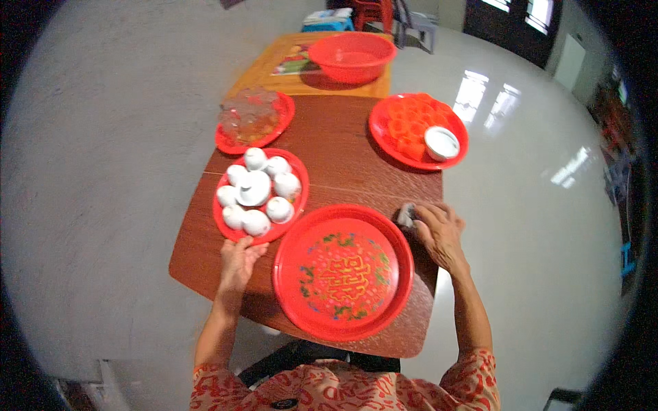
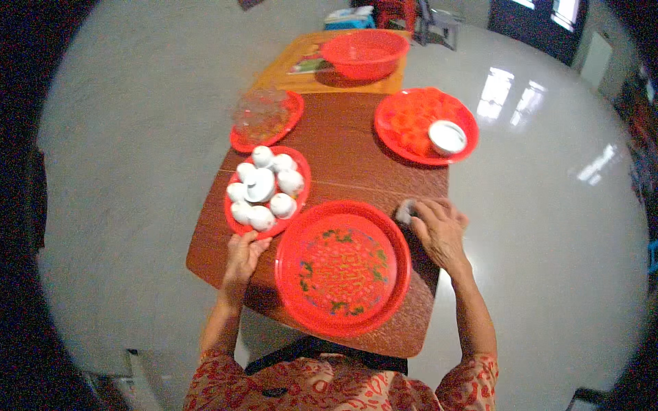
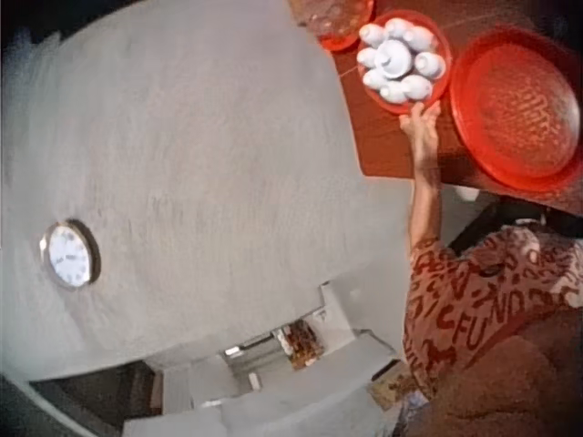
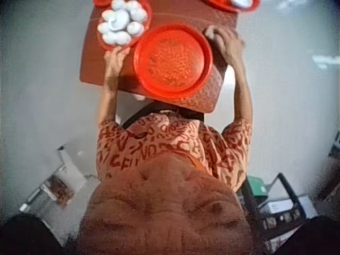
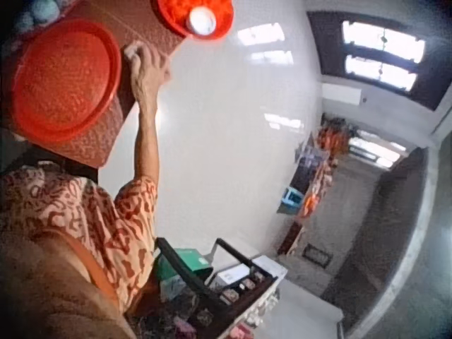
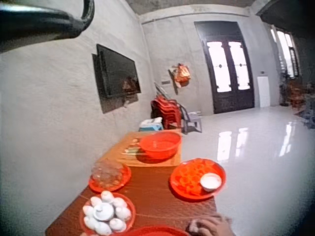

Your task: The person wipes small white ceramic cups and a large red decorative tray with a grey cloth. They then wipe several small orange plastic cups. The person handles the items one at a time, wiping them thoroughly before placing them back on the table.

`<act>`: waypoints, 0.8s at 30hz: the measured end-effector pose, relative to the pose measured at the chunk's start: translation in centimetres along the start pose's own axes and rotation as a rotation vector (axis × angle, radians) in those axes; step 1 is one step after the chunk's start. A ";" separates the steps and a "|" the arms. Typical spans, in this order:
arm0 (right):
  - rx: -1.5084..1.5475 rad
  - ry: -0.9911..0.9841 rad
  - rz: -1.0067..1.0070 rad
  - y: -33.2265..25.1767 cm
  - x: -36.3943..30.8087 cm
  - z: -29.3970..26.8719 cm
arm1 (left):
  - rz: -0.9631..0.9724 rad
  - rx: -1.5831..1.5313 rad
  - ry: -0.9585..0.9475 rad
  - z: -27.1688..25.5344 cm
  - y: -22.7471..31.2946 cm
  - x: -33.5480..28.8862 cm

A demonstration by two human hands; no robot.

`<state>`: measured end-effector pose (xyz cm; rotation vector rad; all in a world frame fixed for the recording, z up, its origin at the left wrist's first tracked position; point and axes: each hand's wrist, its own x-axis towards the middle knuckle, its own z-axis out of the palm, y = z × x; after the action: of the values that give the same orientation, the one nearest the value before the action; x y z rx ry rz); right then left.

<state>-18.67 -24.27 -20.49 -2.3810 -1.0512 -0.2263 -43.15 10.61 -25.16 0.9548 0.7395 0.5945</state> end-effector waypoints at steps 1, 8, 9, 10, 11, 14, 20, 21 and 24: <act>0.016 0.074 0.045 0.8 0.2 0.4 | 0.003 -0.011 0.023 0.5 0.2 -0.3; 0.637 0.405 0.634 7.9 5.3 0.8 | -0.027 0.007 0.025 0.0 0.4 -0.7; 0.777 0.371 0.735 8.5 6.1 0.6 | -0.037 0.001 0.012 0.3 0.5 -0.9; 0.900 0.355 0.746 8.8 7.0 0.6 | -0.038 -0.005 0.007 0.3 1.0 -1.1; 1.022 0.336 0.754 9.2 7.8 0.6 | -0.013 -0.037 -0.023 0.8 1.3 -1.3; 1.317 0.235 0.769 9.7 9.9 0.6 | -0.045 -0.033 -0.047 0.7 1.7 -1.3; 1.320 0.205 0.739 7.7 11.1 2.3 | -0.049 0.002 -0.152 -0.4 2.8 -0.5; 1.346 0.218 0.677 7.6 10.7 2.5 | -0.062 0.011 -0.151 -0.7 2.8 -0.2; 1.337 0.285 0.652 6.9 9.4 3.2 | -0.074 0.036 -0.149 -0.6 3.2 0.1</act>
<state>-7.42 -20.47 -22.67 -1.2551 -0.0838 0.2973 -43.99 12.49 -22.57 0.9895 0.6511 0.4418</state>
